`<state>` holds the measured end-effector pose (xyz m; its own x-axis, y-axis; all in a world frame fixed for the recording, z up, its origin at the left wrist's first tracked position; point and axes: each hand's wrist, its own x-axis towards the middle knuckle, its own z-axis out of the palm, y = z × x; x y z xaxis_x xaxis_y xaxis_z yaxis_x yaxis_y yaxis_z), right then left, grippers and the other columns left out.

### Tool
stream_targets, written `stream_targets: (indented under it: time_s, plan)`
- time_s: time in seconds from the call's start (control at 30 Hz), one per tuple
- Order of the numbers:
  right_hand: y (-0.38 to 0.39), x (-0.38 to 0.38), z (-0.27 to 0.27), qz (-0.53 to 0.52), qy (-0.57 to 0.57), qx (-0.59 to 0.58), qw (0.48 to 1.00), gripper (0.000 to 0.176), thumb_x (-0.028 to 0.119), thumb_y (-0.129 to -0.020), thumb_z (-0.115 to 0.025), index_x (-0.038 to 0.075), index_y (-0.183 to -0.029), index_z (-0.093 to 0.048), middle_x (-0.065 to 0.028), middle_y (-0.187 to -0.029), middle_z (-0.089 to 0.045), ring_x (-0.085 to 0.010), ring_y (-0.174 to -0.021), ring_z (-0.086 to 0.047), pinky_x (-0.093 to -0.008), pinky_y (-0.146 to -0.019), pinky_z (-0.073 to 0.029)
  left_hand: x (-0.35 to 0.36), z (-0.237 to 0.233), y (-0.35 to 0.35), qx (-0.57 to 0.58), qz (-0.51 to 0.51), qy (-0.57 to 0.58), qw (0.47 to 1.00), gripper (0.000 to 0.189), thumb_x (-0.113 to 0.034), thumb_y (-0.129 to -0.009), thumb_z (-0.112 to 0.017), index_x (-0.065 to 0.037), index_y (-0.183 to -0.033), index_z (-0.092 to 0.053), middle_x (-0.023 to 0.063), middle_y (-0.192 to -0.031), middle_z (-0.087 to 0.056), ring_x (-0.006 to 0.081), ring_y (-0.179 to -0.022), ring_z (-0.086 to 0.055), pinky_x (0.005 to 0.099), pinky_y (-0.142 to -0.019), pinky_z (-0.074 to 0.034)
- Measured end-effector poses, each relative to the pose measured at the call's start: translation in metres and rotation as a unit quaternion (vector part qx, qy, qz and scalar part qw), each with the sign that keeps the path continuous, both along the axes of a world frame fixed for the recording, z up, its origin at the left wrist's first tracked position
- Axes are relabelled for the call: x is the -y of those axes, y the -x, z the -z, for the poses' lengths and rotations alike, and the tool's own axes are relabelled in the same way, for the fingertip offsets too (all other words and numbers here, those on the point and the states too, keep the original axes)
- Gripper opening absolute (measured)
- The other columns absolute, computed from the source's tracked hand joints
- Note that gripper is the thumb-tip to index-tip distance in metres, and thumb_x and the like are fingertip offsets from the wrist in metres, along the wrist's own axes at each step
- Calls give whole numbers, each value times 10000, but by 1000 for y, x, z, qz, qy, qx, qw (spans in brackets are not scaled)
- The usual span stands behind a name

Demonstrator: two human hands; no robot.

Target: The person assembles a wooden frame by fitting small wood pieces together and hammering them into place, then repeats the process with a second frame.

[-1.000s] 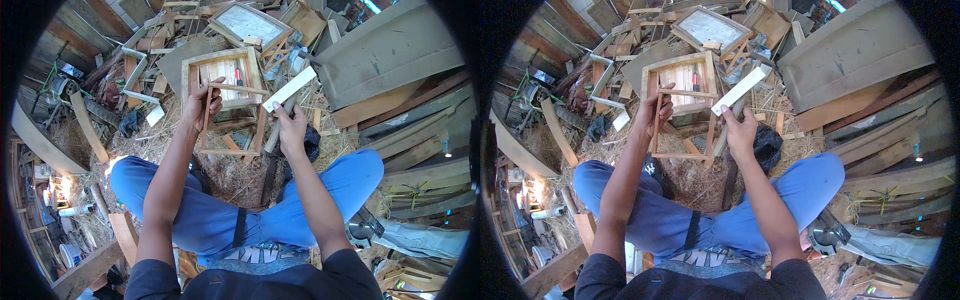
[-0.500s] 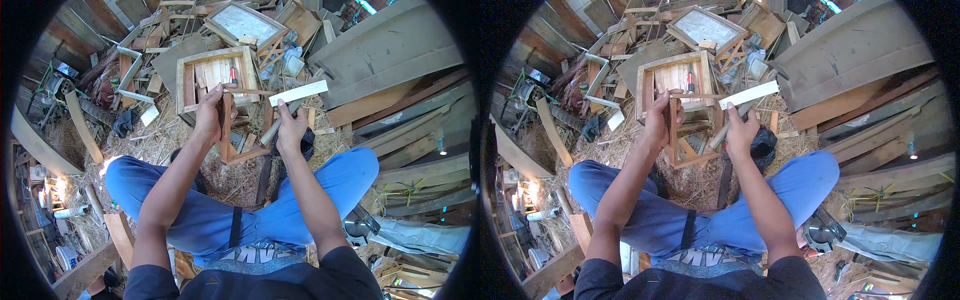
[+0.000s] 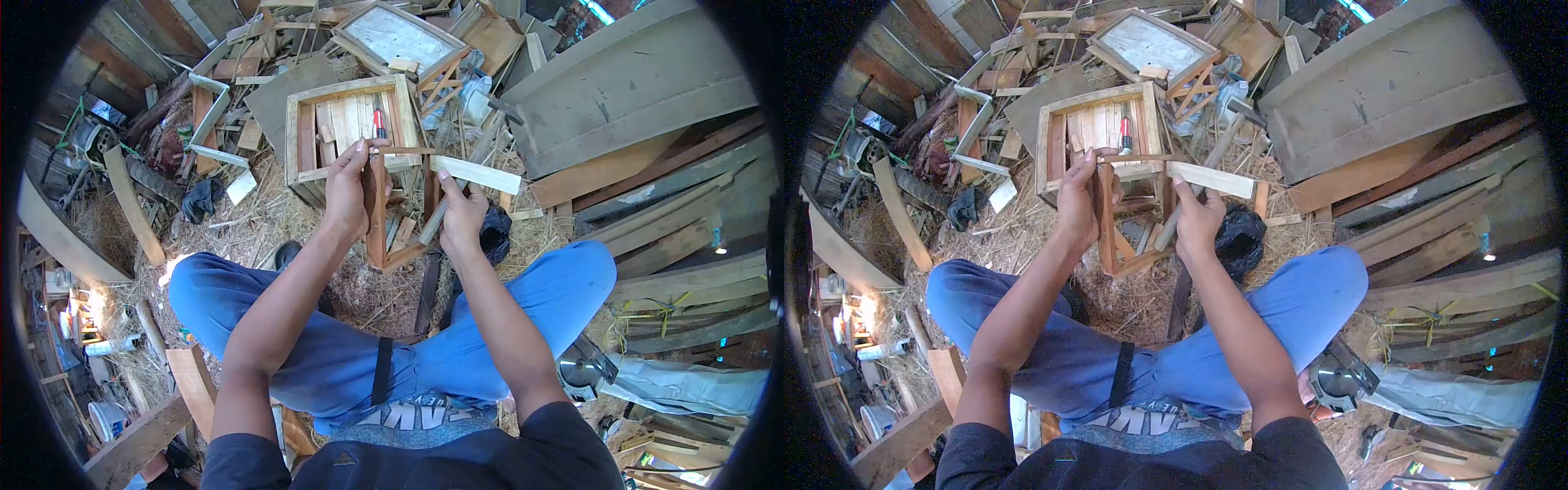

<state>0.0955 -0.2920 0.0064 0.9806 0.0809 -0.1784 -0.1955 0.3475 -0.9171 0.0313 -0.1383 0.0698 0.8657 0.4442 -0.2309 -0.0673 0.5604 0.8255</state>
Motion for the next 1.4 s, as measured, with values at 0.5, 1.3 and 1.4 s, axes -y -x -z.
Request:
stream_targets:
  time_s: [0.5,1.3,1.4]
  plan:
    - [-5,-5,14,-23,-44,8,999,150,42,-953,-665,-6,-1088,-620,-84,-1004,-691,-187,-829,-691,-365,-718,-630,-13,9,1,17,86,6,996,404,-387,-1079,-429,-73,-1179,-661,44,-940,-658,108,-726,-610,257,-596,-511]
    - [19,-11,-1,-83,-68,-54,993,229,86,-943,-706,-27,-1135,-650,-54,-1025,-697,-106,-877,-642,-267,-782,-519,1,57,-10,-71,178,-203,960,404,-285,-993,-656,19,-1260,-644,36,-999,-680,103,-810,-584,276,-710,-510]
    - [19,-12,4,-81,-33,-31,996,215,89,-934,-714,-27,-1107,-663,-53,-1019,-698,-101,-878,-633,-264,-782,-509,8,51,-8,-69,151,-270,949,364,-261,-1014,-625,22,-1242,-642,34,-995,-680,97,-824,-583,273,-735,-497]
